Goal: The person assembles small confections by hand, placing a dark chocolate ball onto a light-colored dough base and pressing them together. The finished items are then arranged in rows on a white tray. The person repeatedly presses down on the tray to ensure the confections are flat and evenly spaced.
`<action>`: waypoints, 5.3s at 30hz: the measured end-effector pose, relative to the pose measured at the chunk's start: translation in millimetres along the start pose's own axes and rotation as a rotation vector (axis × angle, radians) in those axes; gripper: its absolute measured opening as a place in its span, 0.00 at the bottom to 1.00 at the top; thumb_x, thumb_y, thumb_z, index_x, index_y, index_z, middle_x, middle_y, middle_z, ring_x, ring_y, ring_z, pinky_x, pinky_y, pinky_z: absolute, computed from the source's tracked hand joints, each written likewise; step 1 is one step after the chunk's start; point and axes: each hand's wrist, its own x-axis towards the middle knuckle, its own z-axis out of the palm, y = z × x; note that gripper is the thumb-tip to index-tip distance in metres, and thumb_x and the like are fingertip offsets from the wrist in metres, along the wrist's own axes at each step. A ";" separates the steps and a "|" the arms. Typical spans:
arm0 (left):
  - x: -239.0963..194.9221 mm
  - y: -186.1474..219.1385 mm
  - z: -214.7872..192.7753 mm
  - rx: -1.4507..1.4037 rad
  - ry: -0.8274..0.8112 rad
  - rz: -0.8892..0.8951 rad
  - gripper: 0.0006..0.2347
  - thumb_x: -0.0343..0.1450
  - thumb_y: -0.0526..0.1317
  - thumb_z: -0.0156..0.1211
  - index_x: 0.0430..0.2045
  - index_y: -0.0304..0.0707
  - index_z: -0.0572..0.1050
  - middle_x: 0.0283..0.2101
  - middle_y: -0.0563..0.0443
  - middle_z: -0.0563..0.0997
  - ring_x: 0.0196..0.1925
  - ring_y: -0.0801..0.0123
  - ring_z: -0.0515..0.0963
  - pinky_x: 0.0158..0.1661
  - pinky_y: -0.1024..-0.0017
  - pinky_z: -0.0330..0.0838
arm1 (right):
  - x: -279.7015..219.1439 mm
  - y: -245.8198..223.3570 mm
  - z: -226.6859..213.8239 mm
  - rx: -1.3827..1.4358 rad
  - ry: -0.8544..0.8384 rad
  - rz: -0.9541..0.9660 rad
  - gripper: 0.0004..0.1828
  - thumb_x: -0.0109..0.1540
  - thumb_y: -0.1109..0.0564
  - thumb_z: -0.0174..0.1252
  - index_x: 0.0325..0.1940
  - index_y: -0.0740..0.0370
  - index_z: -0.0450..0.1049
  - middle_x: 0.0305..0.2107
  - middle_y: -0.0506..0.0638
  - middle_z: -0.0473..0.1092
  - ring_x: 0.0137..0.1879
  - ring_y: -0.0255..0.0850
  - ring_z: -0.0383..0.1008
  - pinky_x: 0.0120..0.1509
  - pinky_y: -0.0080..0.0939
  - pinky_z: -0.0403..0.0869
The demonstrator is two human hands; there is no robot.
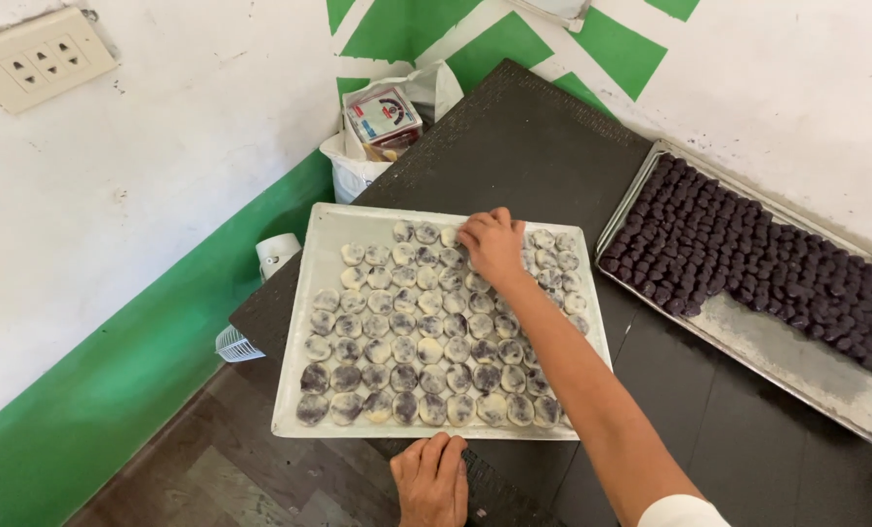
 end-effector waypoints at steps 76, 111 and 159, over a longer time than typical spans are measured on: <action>69.6 -100.2 -99.5 0.189 0.248 -0.322 0.22 0.79 0.51 0.31 0.61 0.41 0.67 0.65 0.49 0.67 0.63 0.54 0.65 0.55 0.54 0.56 | -116.6 -171.5 -70.6 -0.160 -0.477 0.127 0.51 0.63 0.24 0.22 0.75 0.65 0.28 0.72 0.58 0.26 0.77 0.52 0.21 0.77 0.55 0.28; 72.8 -102.9 -93.8 0.155 0.232 -0.345 0.23 0.77 0.52 0.29 0.61 0.41 0.66 0.65 0.43 0.66 0.55 0.53 0.71 0.49 0.57 0.64 | 21.8 -101.9 8.7 -0.210 -0.261 -0.063 0.37 0.68 0.34 0.31 0.71 0.64 0.53 0.63 0.56 0.57 0.64 0.53 0.58 0.64 0.53 0.58; 31.8 111.0 -14.5 -0.215 0.048 0.274 0.10 0.72 0.34 0.45 0.44 0.34 0.73 0.44 0.42 0.74 0.46 0.54 0.72 0.49 0.59 0.61 | -336.4 9.8 -310.3 -0.148 -0.669 0.628 0.22 0.68 0.44 0.39 0.63 0.48 0.67 0.59 0.49 0.64 0.62 0.52 0.61 0.59 0.62 0.64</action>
